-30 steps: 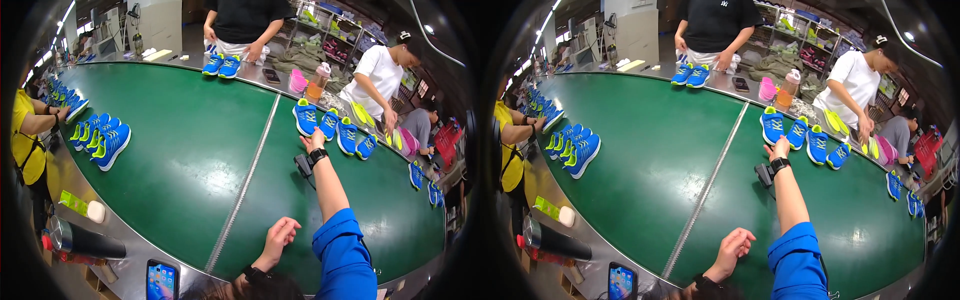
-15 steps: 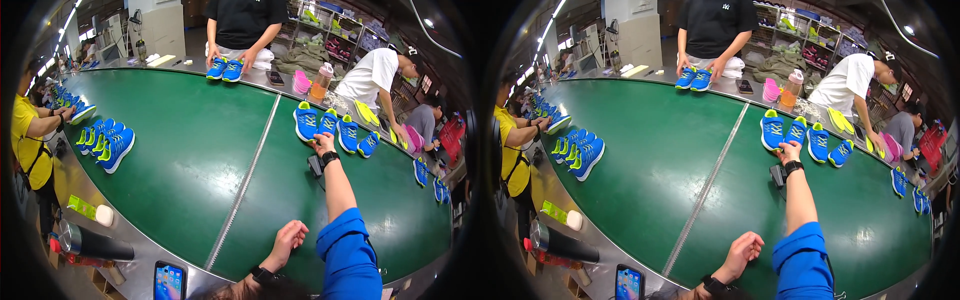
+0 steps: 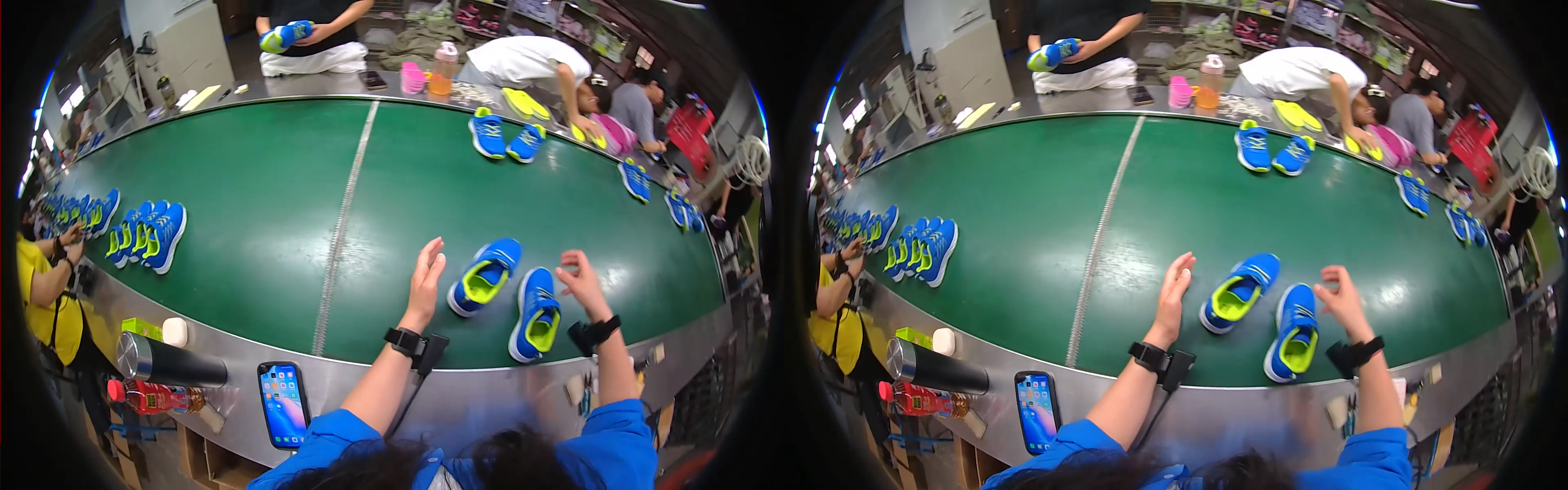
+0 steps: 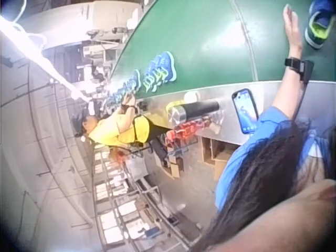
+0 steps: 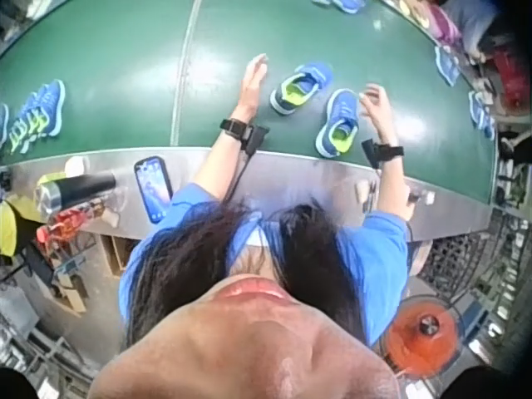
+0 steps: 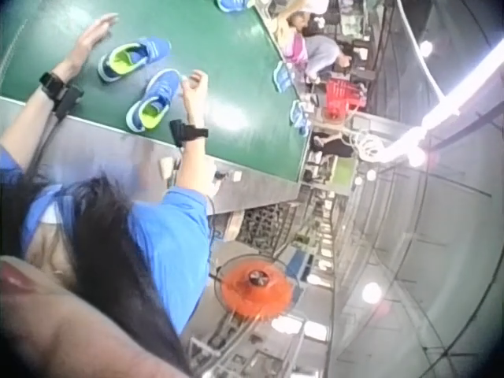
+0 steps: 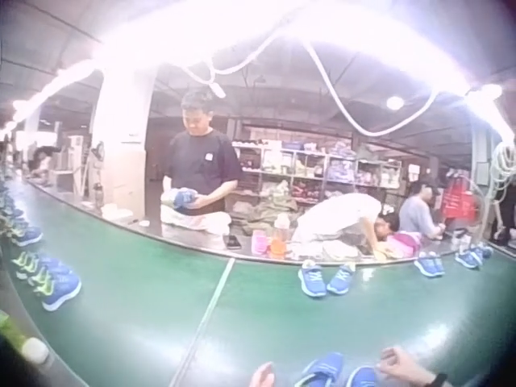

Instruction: Inspecting pairs of sneakers on a factory conveyor belt and organizing them.

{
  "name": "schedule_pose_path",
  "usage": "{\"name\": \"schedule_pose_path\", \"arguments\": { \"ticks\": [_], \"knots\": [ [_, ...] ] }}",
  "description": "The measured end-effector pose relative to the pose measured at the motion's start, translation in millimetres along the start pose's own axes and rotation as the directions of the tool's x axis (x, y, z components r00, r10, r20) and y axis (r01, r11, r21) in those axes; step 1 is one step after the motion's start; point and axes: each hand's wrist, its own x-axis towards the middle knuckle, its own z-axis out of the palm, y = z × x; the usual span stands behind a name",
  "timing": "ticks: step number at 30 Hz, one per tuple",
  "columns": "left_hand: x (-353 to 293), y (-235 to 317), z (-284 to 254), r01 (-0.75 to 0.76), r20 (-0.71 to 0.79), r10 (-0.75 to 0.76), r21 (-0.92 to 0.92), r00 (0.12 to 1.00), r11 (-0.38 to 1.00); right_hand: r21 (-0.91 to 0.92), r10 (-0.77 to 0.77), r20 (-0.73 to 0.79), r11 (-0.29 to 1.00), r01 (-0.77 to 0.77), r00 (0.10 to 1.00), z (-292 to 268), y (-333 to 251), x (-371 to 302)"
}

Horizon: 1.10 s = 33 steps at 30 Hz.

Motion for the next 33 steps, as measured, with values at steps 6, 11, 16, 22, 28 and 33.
{"name": "schedule_pose_path", "arguments": {
  "ticks": [6, 11, 16, 22, 28, 33],
  "knots": [
    [-17.0, -23.2, 15.4, 0.102, 0.196, -0.179, 0.347, 0.964, 0.932, 0.226, 0.399, 0.064, 0.887, -0.403, 0.915, 40.7, -6.9, -96.9],
    [-19.7, -11.7, 32.9, 0.319, 0.044, -0.351, 0.328, 0.935, 0.890, -0.018, -0.040, -0.009, 0.999, 0.039, 0.999, 57.7, 57.8, -77.7],
    [-92.6, 51.9, 35.8, 0.668, 0.151, -0.655, -0.275, 0.740, 0.691, 0.514, 0.105, 0.151, 0.841, -0.169, 0.983, 74.4, -2.5, -121.2],
    [-192.9, 109.0, 22.3, 0.693, 0.354, -0.597, -0.337, 0.720, 0.637, 0.779, 0.081, 0.264, 0.570, -0.262, 0.961, 90.7, -18.9, -192.7],
    [-256.6, 136.8, 4.0, 0.545, 0.103, -0.537, -0.243, 0.837, 0.803, 0.714, -0.194, 0.116, 0.699, 0.054, 0.974, 80.0, -46.2, -223.1],
    [-292.8, 137.9, 6.4, 0.075, -0.131, -0.002, 0.556, 0.991, 0.828, 0.108, -0.379, 0.019, 0.921, 0.375, 0.925, 60.4, -56.5, -247.4]
  ]
}}
